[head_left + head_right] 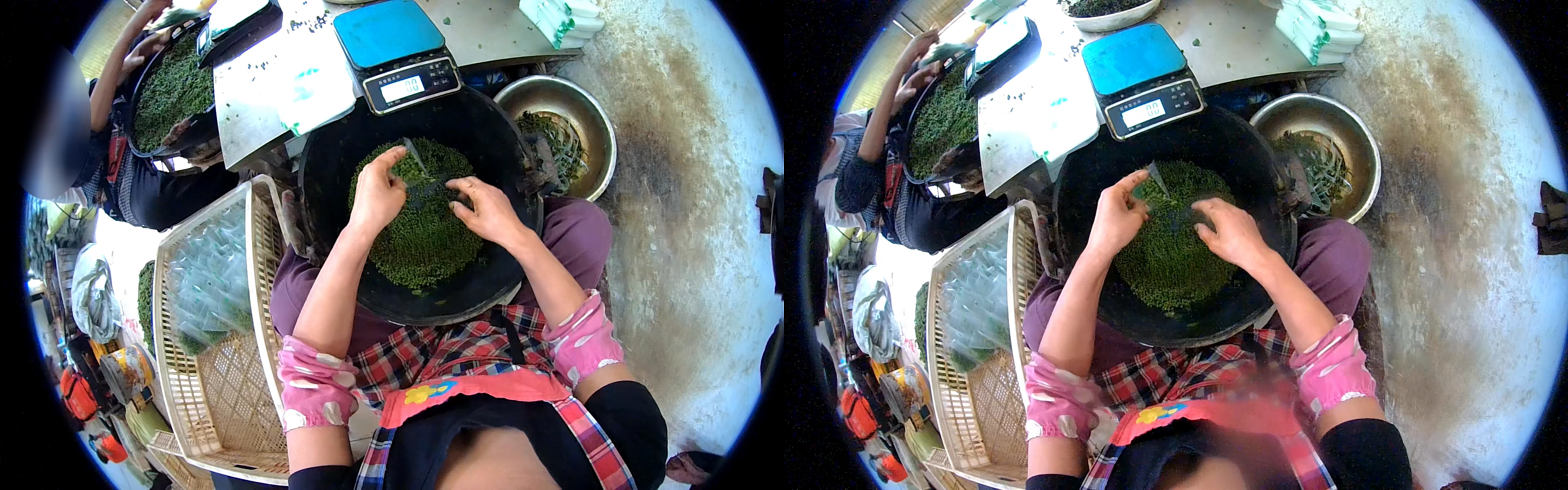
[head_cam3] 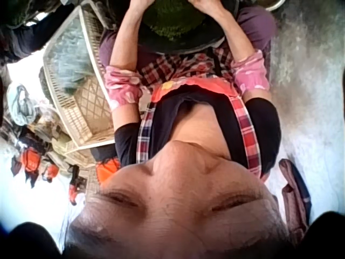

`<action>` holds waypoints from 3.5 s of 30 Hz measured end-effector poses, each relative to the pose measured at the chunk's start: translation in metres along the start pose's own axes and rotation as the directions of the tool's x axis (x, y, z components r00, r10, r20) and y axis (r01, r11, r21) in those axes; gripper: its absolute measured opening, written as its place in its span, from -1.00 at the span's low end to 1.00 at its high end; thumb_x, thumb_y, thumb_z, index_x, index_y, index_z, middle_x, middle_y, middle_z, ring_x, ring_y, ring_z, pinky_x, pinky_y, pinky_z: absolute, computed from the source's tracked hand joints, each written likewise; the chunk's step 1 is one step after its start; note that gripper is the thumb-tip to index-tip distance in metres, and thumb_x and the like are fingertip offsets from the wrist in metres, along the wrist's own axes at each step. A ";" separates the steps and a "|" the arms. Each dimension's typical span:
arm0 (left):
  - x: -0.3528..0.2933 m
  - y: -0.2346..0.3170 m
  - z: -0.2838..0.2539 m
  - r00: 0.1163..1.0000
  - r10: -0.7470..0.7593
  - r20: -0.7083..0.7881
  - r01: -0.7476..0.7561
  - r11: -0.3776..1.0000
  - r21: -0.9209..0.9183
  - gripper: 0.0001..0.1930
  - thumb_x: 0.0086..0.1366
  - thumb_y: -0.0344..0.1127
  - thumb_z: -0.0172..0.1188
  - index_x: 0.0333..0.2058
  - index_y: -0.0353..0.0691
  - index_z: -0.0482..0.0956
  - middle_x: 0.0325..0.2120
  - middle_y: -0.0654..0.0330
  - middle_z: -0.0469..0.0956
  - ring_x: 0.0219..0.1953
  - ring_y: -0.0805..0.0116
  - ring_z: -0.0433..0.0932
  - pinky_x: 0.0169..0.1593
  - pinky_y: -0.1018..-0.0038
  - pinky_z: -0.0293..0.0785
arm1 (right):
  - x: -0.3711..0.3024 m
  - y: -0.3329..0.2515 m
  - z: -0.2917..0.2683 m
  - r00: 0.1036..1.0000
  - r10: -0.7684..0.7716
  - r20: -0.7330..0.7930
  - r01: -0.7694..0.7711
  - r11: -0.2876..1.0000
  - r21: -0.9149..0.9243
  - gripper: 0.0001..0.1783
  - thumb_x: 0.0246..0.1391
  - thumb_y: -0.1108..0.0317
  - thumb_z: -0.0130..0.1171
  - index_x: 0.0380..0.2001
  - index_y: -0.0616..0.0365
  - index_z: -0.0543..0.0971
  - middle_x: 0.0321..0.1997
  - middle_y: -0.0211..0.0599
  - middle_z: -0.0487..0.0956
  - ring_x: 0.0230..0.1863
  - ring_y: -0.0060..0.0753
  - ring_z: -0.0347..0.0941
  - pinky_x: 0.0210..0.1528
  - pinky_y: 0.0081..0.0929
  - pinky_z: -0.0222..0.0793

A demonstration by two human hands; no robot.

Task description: The person scoops green tea leaves from a basin on their lap into small plastic bags, weighs each bag on a digital scale, and places the filled bags into a basket. The process is repeated continuously.

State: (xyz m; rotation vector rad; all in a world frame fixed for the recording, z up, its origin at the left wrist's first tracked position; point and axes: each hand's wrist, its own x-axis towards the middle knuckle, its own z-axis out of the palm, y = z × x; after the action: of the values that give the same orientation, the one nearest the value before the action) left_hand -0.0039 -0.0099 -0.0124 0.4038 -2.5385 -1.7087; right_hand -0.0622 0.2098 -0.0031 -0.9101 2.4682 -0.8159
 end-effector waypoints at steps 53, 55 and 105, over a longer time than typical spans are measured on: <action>0.000 0.037 -0.022 1.000 0.027 -0.011 -0.029 0.953 -0.302 -0.70 0.25 -0.53 0.13 -0.04 -0.43 0.54 -0.21 0.08 0.64 -0.20 0.45 0.59 -0.22 0.53 0.49 | 0.004 -0.025 0.169 0.883 -0.058 0.466 0.021 0.996 0.084 -0.64 0.06 0.17 0.19 -0.16 0.19 0.55 -0.23 0.09 0.61 -0.14 0.16 0.55 -0.08 0.02 0.45; 0.000 0.031 -0.020 0.998 0.061 -0.005 -0.060 0.974 -0.218 -0.70 0.23 -0.51 0.16 -0.05 -0.42 0.55 -0.21 0.05 0.65 -0.19 0.42 0.60 -0.22 0.50 0.49 | 0.011 -0.024 0.158 0.891 -0.042 0.451 0.013 0.998 0.067 -0.67 0.06 0.17 0.19 -0.17 0.13 0.57 -0.24 0.05 0.62 -0.14 0.14 0.56 -0.10 0.03 0.45; 0.083 0.100 -0.015 0.655 0.700 -0.285 -0.412 0.647 0.642 -0.77 0.10 -0.51 0.23 -0.21 -0.30 0.57 -0.38 0.12 0.41 -0.27 0.13 0.49 -0.21 0.28 0.45 | 0.122 -0.077 -0.118 0.856 -0.335 -0.393 0.364 0.932 -0.003 -0.77 0.00 0.41 0.18 -0.24 0.24 0.62 -0.28 0.02 0.61 -0.22 0.09 0.54 -0.14 -0.21 0.47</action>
State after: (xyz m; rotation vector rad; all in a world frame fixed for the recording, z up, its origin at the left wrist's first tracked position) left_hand -0.0990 -0.0084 0.0769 0.0105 -2.2914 -0.5439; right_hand -0.1763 0.1243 0.1166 -1.3049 2.6111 -1.3134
